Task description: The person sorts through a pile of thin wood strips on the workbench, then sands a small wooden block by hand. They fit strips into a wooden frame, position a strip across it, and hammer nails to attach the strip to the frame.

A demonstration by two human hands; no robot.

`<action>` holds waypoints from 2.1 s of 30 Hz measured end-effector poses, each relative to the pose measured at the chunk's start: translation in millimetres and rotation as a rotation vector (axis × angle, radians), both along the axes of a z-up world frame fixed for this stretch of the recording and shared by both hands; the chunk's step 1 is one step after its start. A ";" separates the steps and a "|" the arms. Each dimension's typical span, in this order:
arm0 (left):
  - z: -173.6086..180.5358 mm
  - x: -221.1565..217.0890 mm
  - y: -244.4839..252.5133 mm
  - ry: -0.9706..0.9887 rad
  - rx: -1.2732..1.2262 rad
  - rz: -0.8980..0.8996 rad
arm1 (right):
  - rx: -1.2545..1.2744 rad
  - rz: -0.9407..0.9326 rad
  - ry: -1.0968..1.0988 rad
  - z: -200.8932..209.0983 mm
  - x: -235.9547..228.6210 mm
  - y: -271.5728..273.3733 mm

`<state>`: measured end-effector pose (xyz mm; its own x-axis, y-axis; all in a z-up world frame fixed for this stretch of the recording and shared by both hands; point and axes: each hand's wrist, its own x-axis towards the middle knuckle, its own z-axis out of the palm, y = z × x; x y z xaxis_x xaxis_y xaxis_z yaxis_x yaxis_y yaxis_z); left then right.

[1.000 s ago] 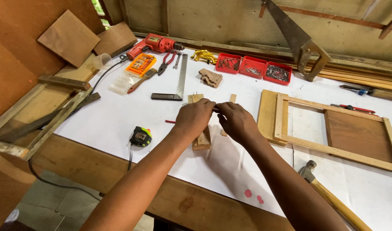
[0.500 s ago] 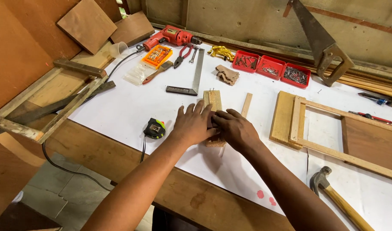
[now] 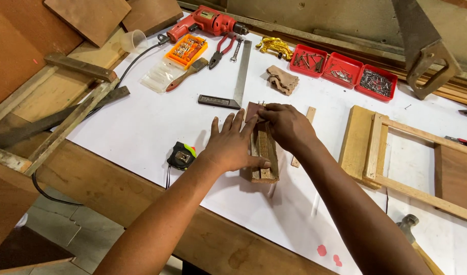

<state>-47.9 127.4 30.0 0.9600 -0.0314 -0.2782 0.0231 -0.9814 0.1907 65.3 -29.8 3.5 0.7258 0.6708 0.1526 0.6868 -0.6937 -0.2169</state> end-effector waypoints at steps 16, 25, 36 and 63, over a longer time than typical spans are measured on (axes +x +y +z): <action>-23.8 -29.4 -16.3 -0.191 -0.070 0.137 | 0.038 0.040 0.008 13.3 -86.2 -43.4; -32.5 -38.2 -18.1 -0.160 -0.095 0.068 | -0.005 0.081 -0.019 20.9 -111.5 -52.0; -5.3 -19.1 -12.1 -0.069 -0.022 0.060 | -0.008 -0.012 0.098 22.5 -41.9 -14.9; -19.5 -29.7 -20.4 -0.216 0.016 0.007 | 0.071 0.074 0.070 16.7 -111.4 -62.3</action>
